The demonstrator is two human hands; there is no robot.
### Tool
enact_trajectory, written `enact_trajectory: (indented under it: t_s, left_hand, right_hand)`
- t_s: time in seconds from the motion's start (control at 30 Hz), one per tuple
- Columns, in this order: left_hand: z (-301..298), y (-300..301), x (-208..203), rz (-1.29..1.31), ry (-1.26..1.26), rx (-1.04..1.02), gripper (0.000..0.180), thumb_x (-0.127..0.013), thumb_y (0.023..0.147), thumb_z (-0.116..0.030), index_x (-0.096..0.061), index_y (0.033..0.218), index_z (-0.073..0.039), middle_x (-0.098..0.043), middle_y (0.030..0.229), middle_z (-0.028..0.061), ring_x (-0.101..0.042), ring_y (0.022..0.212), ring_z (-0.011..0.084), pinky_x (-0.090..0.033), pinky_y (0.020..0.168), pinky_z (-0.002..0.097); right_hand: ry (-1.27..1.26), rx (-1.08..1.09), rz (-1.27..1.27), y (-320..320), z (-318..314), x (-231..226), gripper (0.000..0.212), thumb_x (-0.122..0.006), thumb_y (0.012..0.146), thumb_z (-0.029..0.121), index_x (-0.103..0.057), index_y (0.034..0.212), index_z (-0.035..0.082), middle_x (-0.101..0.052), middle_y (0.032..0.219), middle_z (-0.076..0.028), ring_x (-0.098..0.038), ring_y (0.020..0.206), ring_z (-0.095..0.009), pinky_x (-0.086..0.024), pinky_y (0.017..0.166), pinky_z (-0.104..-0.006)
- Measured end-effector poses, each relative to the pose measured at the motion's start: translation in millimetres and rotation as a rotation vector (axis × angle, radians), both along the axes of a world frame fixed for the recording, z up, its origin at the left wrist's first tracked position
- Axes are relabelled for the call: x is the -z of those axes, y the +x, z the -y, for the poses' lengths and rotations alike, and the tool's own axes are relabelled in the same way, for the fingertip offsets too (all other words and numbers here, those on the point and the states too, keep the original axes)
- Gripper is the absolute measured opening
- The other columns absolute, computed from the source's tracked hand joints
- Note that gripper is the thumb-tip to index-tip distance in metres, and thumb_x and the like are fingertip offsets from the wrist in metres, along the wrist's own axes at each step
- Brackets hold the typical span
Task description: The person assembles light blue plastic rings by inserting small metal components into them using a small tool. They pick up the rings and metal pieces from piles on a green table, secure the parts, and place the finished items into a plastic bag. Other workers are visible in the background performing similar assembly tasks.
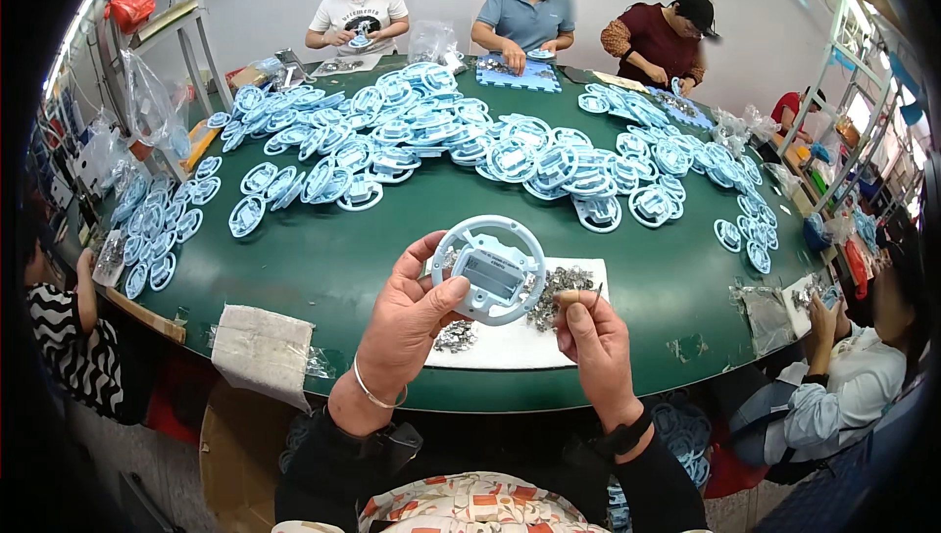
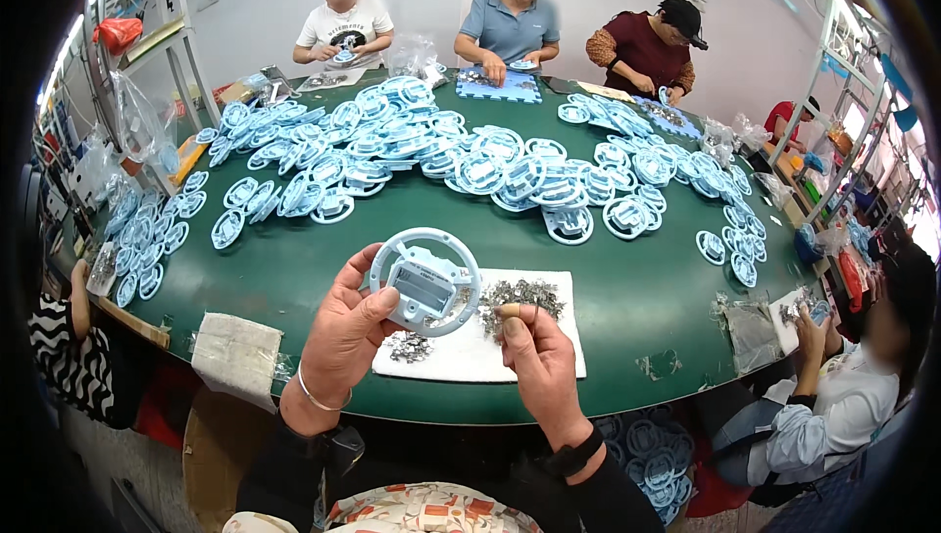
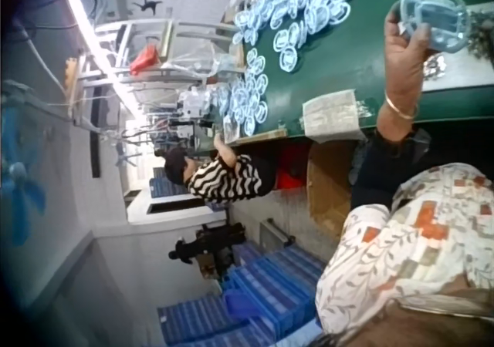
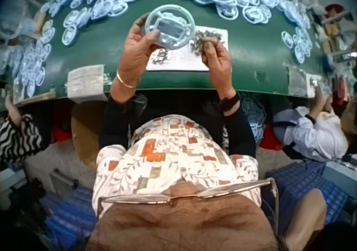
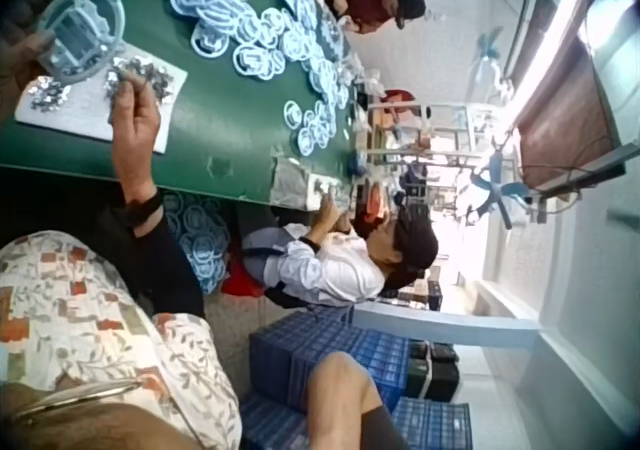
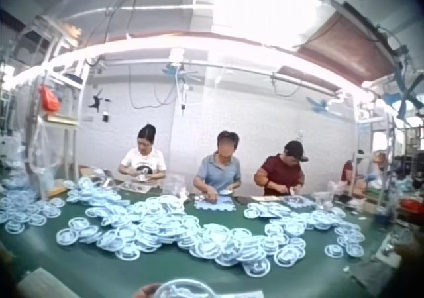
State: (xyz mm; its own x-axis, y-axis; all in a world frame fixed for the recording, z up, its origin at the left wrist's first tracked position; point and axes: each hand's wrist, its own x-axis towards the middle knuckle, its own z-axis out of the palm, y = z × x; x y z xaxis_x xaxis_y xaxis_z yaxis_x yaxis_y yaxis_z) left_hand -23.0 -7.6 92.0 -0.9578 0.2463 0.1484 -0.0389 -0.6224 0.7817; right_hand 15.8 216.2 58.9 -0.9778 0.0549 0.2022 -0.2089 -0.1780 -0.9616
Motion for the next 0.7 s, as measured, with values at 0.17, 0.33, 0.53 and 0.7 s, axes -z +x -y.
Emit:
enact_trajectory:
  t_s: [0.17,0.33,0.53,0.7]
  left_hand:
    - [-3,-1,9,0.033,-0.016,0.041,0.057,-0.066,0.096,-0.010,-0.035,0.143,-0.002,-0.061,0.123,0.0128,-0.066,0.106,0.0180,-0.059,0.090,0.0327]
    - [-2,-2,14,0.044,-0.043,0.092,0.051,-0.061,0.100,-0.014,-0.036,0.143,-0.001,-0.061,0.123,0.0118,-0.065,0.106,0.0166,-0.058,0.092,0.0319]
    - [0,-14,7,0.106,-0.093,0.137,0.045,-0.052,0.104,-0.022,-0.040,0.141,0.001,-0.058,0.126,0.0102,-0.063,0.109,0.0154,-0.057,0.091,0.0318]
    - [-7,-15,9,0.033,-0.253,0.112,0.048,-0.056,0.101,-0.013,-0.040,0.143,0.002,-0.061,0.124,0.0097,-0.064,0.105,0.0139,-0.058,0.087,0.0304]
  right_hand:
    - [-0.028,-0.170,0.104,-17,2,-25,0.027,-0.059,0.103,0.024,-0.063,0.117,0.002,-0.060,0.082,0.002,-0.048,0.065,-0.001,-0.036,0.055,-0.0162]
    - [-0.185,-0.244,0.220,-25,8,-17,0.020,-0.061,0.102,0.024,-0.062,0.108,0.005,-0.067,0.086,-0.002,-0.052,0.063,-0.003,-0.037,0.051,-0.0153]
    - [-0.229,-0.215,0.225,-29,3,-11,0.018,-0.059,0.102,0.021,-0.061,0.108,0.005,-0.068,0.089,-0.003,-0.057,0.062,-0.004,-0.036,0.047,-0.0147]
    - [-0.216,-0.199,0.226,-31,2,-9,0.019,-0.060,0.102,0.022,-0.061,0.109,0.004,-0.067,0.087,-0.003,-0.057,0.062,-0.004,-0.036,0.047,-0.0148]
